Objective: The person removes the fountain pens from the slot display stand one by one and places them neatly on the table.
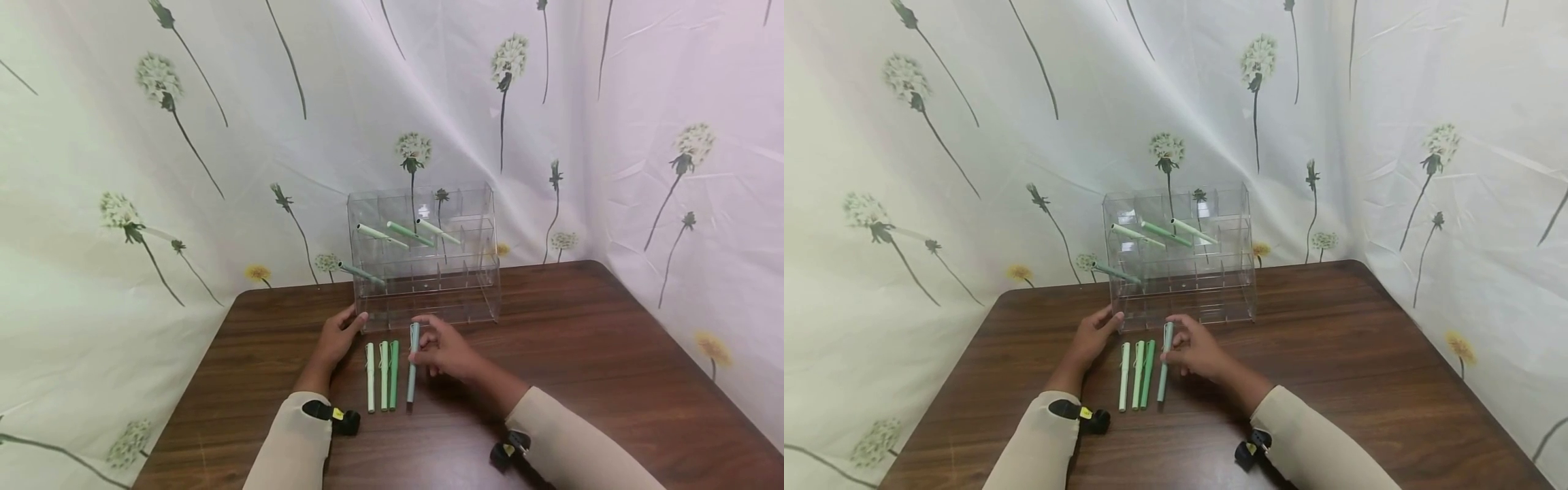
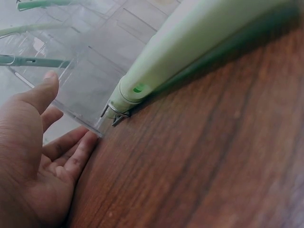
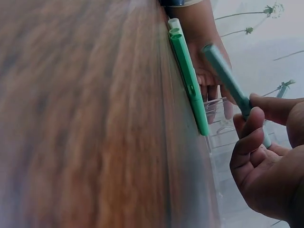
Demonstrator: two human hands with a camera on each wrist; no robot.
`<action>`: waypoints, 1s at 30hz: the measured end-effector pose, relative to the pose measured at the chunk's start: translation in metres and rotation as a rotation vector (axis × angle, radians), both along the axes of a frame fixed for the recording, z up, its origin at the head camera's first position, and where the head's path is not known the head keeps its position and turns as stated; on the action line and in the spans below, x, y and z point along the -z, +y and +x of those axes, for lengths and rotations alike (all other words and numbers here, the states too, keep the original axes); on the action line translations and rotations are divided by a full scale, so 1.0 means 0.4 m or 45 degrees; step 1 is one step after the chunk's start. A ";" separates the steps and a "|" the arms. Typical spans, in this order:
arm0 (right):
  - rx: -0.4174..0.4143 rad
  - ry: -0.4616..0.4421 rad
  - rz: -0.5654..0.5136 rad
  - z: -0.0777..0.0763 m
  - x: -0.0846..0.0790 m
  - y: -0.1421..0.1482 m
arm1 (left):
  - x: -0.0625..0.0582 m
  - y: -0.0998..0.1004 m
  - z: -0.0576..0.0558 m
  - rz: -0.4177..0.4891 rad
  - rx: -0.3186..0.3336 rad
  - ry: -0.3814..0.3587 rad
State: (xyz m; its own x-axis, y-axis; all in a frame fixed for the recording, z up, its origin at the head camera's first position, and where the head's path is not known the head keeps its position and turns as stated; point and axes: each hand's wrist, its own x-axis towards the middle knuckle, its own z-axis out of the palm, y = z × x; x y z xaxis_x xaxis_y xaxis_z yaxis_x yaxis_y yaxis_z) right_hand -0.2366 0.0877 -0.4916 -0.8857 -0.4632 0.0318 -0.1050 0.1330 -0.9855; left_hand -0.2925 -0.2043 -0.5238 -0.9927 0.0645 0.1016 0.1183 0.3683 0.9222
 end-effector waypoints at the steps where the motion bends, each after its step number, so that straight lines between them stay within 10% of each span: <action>1: -0.002 0.000 0.005 -0.002 0.002 -0.001 | 0.000 0.001 0.000 -0.001 0.000 0.001; 30: -0.100 0.030 0.171 -0.054 0.073 -0.034 | 0.002 -0.002 -0.004 -0.049 -0.011 0.007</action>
